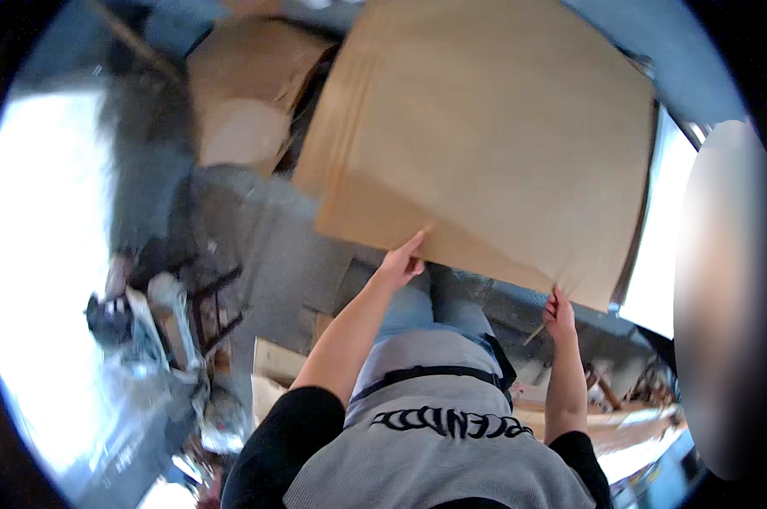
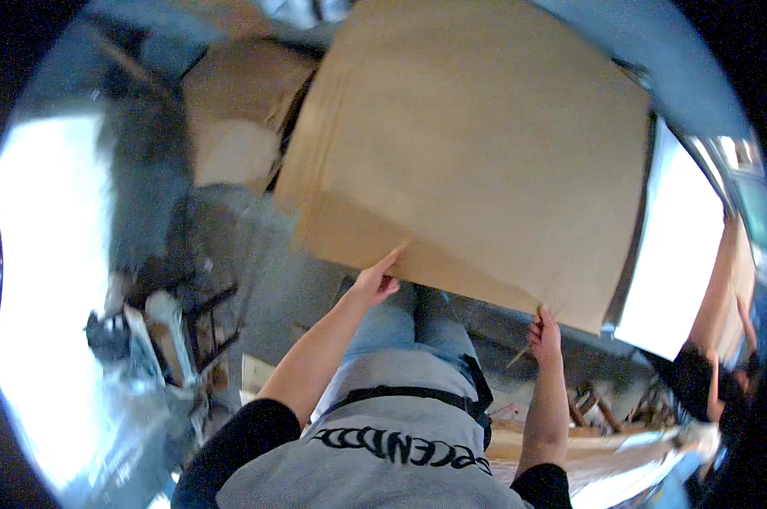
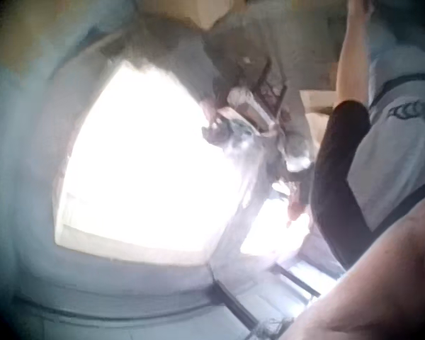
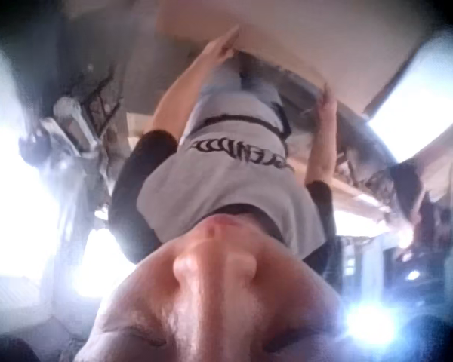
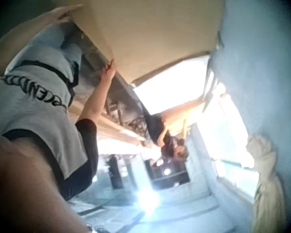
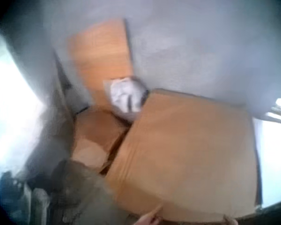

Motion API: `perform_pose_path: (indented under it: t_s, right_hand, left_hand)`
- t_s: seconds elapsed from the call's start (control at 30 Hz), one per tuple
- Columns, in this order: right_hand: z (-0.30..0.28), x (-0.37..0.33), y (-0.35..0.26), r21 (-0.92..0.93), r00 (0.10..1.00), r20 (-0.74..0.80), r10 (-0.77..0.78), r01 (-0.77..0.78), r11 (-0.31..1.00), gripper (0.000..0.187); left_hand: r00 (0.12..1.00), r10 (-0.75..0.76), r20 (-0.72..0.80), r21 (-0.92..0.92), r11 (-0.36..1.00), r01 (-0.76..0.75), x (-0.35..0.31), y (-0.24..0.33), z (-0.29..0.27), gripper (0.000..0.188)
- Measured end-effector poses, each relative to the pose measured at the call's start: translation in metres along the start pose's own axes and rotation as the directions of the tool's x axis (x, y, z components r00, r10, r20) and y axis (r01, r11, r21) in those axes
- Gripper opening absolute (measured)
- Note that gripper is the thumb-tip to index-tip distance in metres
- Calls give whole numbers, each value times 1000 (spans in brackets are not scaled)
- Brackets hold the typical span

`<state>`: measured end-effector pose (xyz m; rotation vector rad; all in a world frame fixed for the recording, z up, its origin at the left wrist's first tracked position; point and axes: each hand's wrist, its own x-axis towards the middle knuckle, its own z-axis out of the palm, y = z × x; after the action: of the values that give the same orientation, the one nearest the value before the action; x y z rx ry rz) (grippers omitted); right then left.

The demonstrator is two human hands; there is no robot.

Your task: The person repeatedly picks up large white paper sheets and inserts them between brown sheets on a wooden frame. The person uses a thin wooden stick to help guide and separate the sheets during insertion.

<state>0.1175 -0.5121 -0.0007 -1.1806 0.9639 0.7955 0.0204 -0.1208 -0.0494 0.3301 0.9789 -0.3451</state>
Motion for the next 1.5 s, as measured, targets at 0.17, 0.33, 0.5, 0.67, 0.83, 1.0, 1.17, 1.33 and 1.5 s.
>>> perform_pose_path:
  t_s: [0.17,0.33,0.5,0.67,0.83,1.0,1.17,1.33,1.5]
  right_hand:
    - [20,12,-2,-23,961,-274,-36,31,999,14]
    - [15,-10,3,-106,976,-203,-77,57,993,25]
    - [-29,-17,5,-40,990,-85,-108,105,994,26]
    - [-146,-3,12,-79,903,-393,-173,155,985,24]
    - [-249,24,-32,-138,634,-685,-360,372,918,13]
    - [-299,60,-63,-399,540,-673,-505,311,863,18]
    - [-319,87,-72,-472,591,-648,-481,185,862,20]
    - [-321,78,-92,-428,650,-612,-451,207,880,22]
    - [-328,71,-105,-345,681,-592,-431,270,899,24]
  left_hand:
    - [978,20,-208,-1,1000,-21,2,-3,-5,16]
    - [982,82,-168,225,973,-42,-6,-2,-12,24]
    - [944,183,-274,363,929,-75,-8,-1,12,25]
    - [933,180,-312,400,916,-43,-4,9,-12,25]
    - [919,201,-340,431,902,-38,-25,1,23,24]
    - [892,252,-376,506,862,-30,-29,10,33,22]
    - [892,194,-409,450,893,12,-37,11,49,22]
    - [876,202,-439,432,902,9,-42,14,46,21]
    - [863,231,-449,439,898,-13,-40,6,41,19]
